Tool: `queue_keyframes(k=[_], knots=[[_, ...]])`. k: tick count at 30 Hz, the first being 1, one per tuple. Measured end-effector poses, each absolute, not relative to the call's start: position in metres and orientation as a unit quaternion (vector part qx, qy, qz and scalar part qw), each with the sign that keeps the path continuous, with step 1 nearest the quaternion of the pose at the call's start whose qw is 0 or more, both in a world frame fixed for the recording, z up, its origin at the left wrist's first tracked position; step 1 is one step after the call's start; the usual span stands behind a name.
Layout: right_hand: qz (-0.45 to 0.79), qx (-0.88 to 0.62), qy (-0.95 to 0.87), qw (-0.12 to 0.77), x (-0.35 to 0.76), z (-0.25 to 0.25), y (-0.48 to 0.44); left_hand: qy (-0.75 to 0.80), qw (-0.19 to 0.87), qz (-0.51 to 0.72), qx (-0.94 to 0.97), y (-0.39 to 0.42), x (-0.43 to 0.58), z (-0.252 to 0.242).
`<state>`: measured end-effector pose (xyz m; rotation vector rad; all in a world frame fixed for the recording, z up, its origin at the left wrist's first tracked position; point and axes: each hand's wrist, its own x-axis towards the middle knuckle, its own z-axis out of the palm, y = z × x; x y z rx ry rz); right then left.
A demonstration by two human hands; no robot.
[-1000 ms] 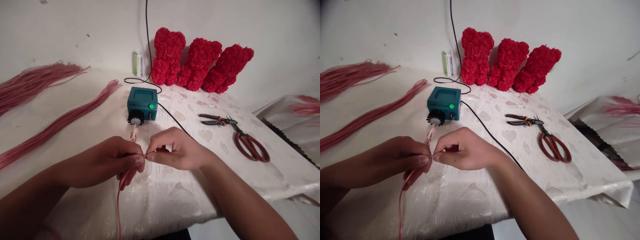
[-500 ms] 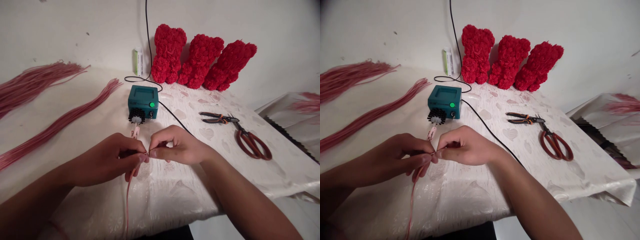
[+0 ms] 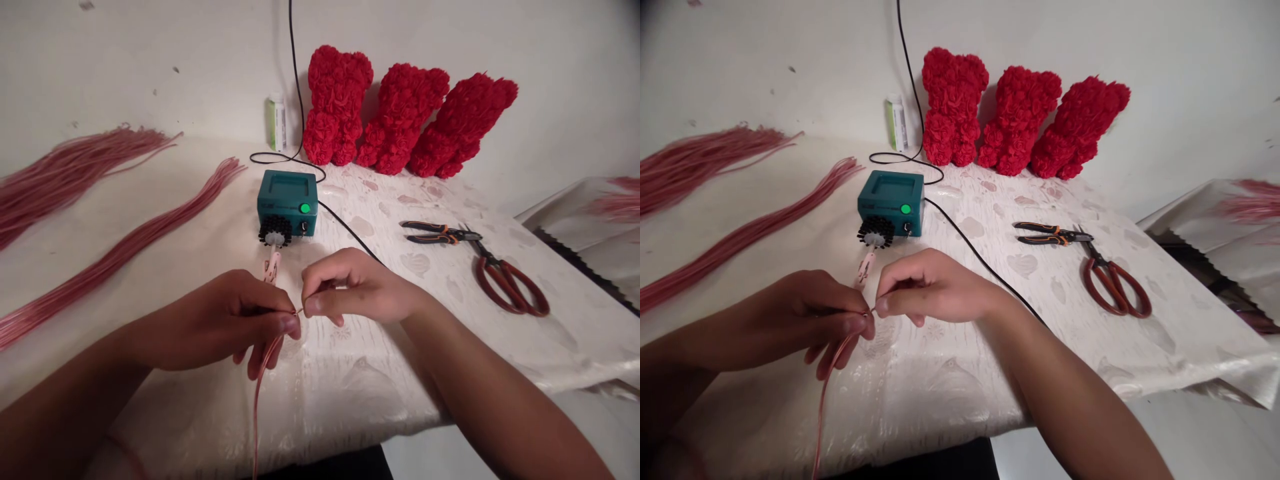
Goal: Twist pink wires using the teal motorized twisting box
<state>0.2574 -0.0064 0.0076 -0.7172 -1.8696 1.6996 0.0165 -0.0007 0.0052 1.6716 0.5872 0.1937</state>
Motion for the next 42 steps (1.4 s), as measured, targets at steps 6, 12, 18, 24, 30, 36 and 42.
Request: queue_keyframes(k=[6,12,18,24,30,36,42], knots=[[0.643,-0.252,-0.663,0.288,0.259,0.002,-0.002,0.271,0.581,0.101,0.761,-0.002,0.020,0.012],[0.580,-0.315,-0.662,0.356,0.254,-0.004,0.003,0.312,0.514,0.110,0.791,-0.004,0.023,0.021],[0.302,-0.355,-0.779,0.419,0.243,-0.023,0.003,0.403,0.451,0.181,0.775,-0.009,0.015,0.031],[0.111,-0.343,-0.850,0.384,0.232,-0.040,0.003,0.490,0.463,0.260,0.692,-0.027,0.005,0.014],[-0.009,-0.335,-0.872,0.356,0.226,-0.048,0.014,0.518,0.452,0.342,0.641,-0.043,0.007,-0.003],[-0.037,-0.343,-0.897,0.275,0.221,-0.049,0.015,0.525,0.449,0.370,0.621,-0.051,0.009,-0.007],[-0.093,-0.353,-0.910,0.197,0.221,-0.043,0.020,0.538,0.441,0.377,0.611,-0.059,0.015,-0.010]])
